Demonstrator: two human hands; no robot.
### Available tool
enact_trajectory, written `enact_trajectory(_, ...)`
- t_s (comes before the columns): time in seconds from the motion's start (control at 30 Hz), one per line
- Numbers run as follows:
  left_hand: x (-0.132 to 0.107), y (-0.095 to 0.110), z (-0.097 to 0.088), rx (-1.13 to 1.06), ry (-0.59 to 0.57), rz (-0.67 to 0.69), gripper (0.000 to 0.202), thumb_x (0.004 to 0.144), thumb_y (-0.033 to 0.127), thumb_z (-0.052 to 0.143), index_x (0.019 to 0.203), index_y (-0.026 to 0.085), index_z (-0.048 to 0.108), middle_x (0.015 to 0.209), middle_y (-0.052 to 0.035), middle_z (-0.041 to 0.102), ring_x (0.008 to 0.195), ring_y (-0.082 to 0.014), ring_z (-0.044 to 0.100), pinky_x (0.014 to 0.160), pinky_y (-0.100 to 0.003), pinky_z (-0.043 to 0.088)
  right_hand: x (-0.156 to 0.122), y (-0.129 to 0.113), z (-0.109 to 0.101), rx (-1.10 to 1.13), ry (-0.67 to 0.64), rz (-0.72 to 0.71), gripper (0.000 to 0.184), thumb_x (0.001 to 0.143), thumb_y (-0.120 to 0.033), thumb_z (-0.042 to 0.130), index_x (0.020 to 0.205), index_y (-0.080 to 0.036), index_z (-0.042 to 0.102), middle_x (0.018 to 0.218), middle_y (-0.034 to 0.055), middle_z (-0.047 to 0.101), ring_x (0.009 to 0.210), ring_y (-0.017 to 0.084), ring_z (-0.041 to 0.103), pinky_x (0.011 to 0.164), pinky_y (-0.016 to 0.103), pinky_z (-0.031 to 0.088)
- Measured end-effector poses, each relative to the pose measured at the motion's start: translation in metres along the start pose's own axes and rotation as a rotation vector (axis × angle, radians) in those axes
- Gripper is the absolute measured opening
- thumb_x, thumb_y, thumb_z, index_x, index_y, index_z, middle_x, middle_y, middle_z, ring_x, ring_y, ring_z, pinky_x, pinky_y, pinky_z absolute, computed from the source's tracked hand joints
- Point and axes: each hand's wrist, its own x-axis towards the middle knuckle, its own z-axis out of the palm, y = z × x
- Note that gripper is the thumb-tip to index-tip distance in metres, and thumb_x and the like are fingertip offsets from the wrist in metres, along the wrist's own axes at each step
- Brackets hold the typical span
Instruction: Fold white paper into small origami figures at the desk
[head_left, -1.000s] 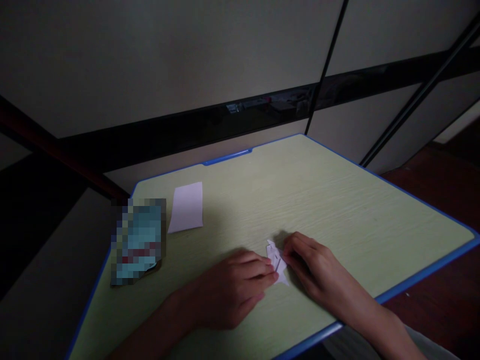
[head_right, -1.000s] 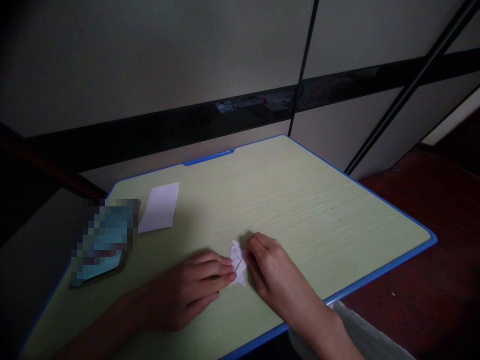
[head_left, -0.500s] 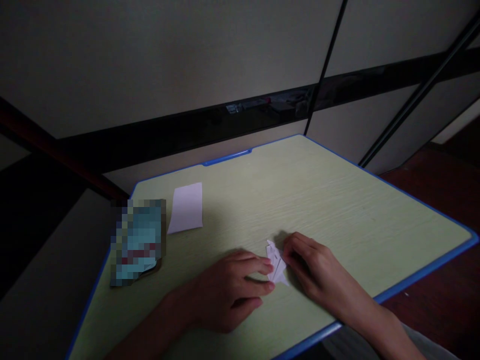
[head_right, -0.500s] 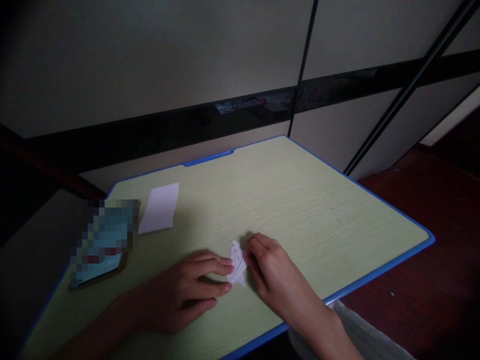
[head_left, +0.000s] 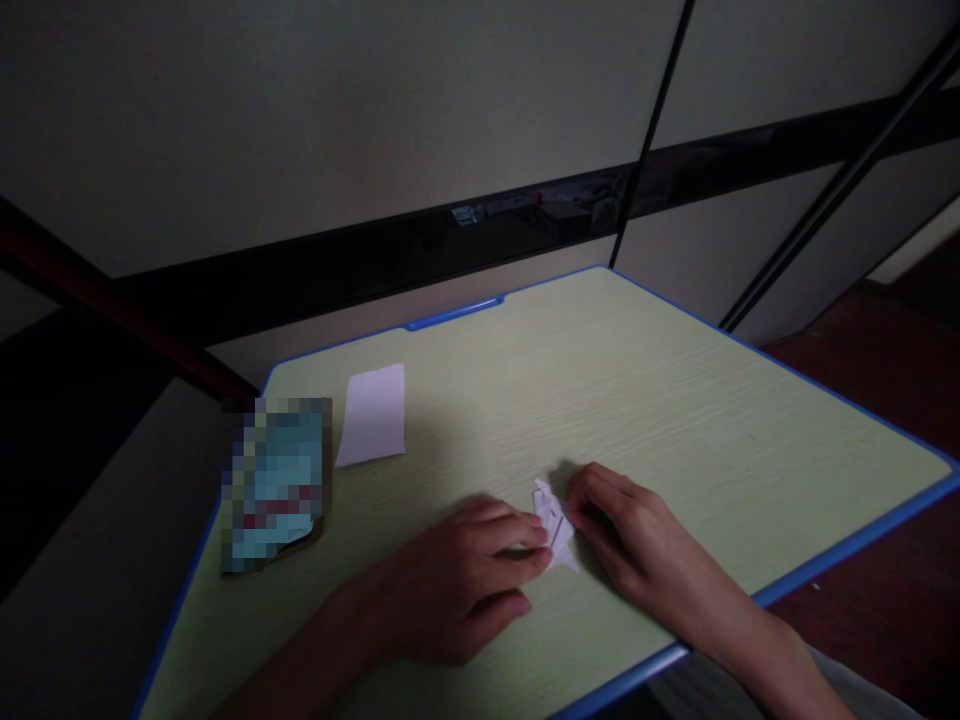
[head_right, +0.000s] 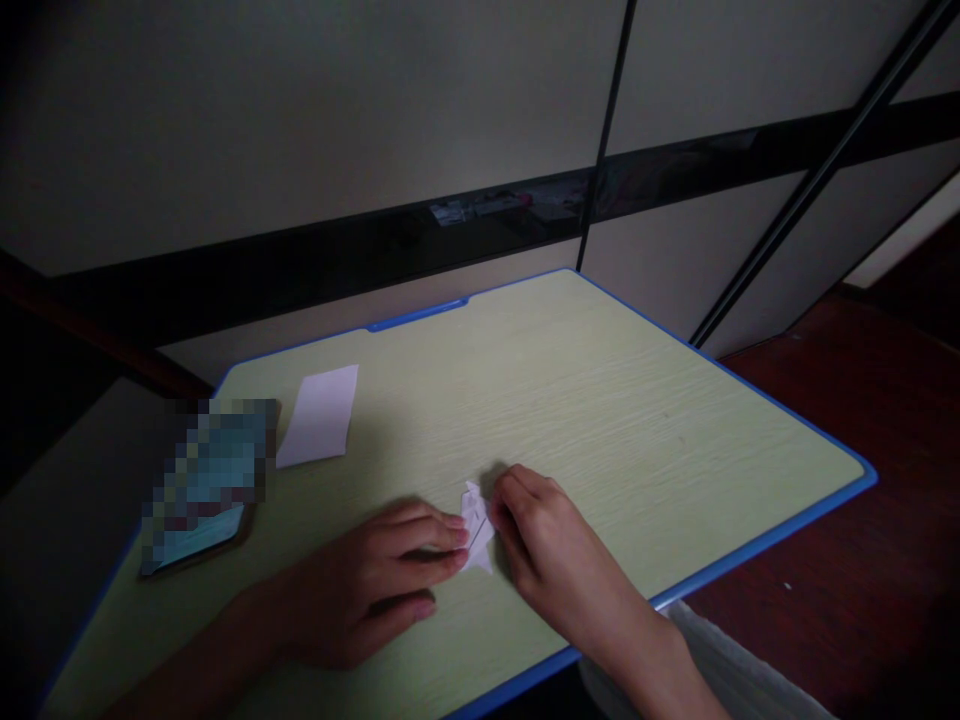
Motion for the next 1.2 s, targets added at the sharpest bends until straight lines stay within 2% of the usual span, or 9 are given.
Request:
enact_trajectory(0.23, 0.0014, 0.0043, 0.0020, 0.112, -0.006, -0.001, 0.026, 0.078, 0.020, 0.048, 0.101, 0.009, 0.054, 0.105, -0.0123, 0.057, 0.098, -0.0224, 0.049, 0.086, -0.038, 0.038, 0.0011, -0.0008, 0.0011, -0.001, 0.010, -0.004, 0.017, 0.079, -0.008, 0.037, 0.068, -0.017, 0.045, 0.065, 0.0049, 0.050, 0.061, 0.017, 0.046, 0.056, 0.030, 0.038)
enact_trajectory(0.43, 0.0022, 0.0043, 0.0062, 0.119, 0.027, -0.040, 0.019, 0.079, 0.019, 0.046, 0.092, 0.010, 0.057, 0.130, -0.0144, 0.039, 0.108, -0.0223, 0.042, 0.092, -0.036, 0.035, -0.0001, 0.0001, 0.0004, 0.042, 0.019, 0.012, 0.017, 0.081, -0.008, 0.037, 0.071, -0.015, 0.048, 0.069, 0.0055, 0.050, 0.064, 0.017, 0.048, 0.058, 0.030, 0.040)
enact_trajectory(0.57, 0.0024, 0.0039, 0.0074, 0.116, 0.029, -0.066, 0.019, 0.080, 0.024, 0.048, 0.091, 0.013, 0.057, 0.128, -0.0098, 0.043, 0.108, -0.0216, 0.042, 0.092, -0.037, 0.036, -0.0009, 0.0012, 0.0008, 0.062, 0.037, 0.001, 0.016, 0.082, -0.009, 0.037, 0.072, -0.016, 0.048, 0.075, 0.0067, 0.048, 0.067, 0.017, 0.049, 0.060, 0.031, 0.042)
enact_trajectory(0.77, 0.0009, 0.0016, 0.0080, 0.095, 0.048, 0.002, 0.025, 0.081, 0.026, 0.047, 0.099, 0.011, 0.056, 0.126, -0.0142, 0.045, 0.123, -0.0210, 0.030, 0.098, -0.039, 0.033, -0.0004, 0.0013, 0.0003, 0.058, 0.046, 0.002, 0.016, 0.082, -0.009, 0.037, 0.072, -0.016, 0.048, 0.076, 0.0071, 0.048, 0.068, 0.018, 0.048, 0.061, 0.033, 0.043)
enact_trajectory(1.13, 0.0022, 0.0026, 0.0071, 0.119, 0.036, 0.001, 0.025, 0.081, 0.026, 0.047, 0.097, 0.010, 0.057, 0.125, -0.0151, 0.047, 0.122, -0.0204, 0.033, 0.100, -0.037, 0.031, 0.0017, 0.0013, 0.0014, -0.011, 0.017, 0.024, 0.018, 0.079, -0.004, 0.036, 0.070, -0.017, 0.043, 0.074, 0.0070, 0.047, 0.066, 0.019, 0.047, 0.060, 0.033, 0.041)
enact_trajectory(1.2, 0.0026, 0.0032, 0.0068, 0.114, 0.028, -0.008, 0.027, 0.081, 0.027, 0.047, 0.101, 0.010, 0.055, 0.125, -0.0151, 0.047, 0.122, -0.0205, 0.033, 0.100, -0.037, 0.031, 0.0016, 0.0012, 0.0022, -0.019, 0.017, 0.025, 0.018, 0.078, -0.003, 0.036, 0.069, -0.017, 0.043, 0.074, 0.0069, 0.047, 0.066, 0.019, 0.046, 0.060, 0.033, 0.041)
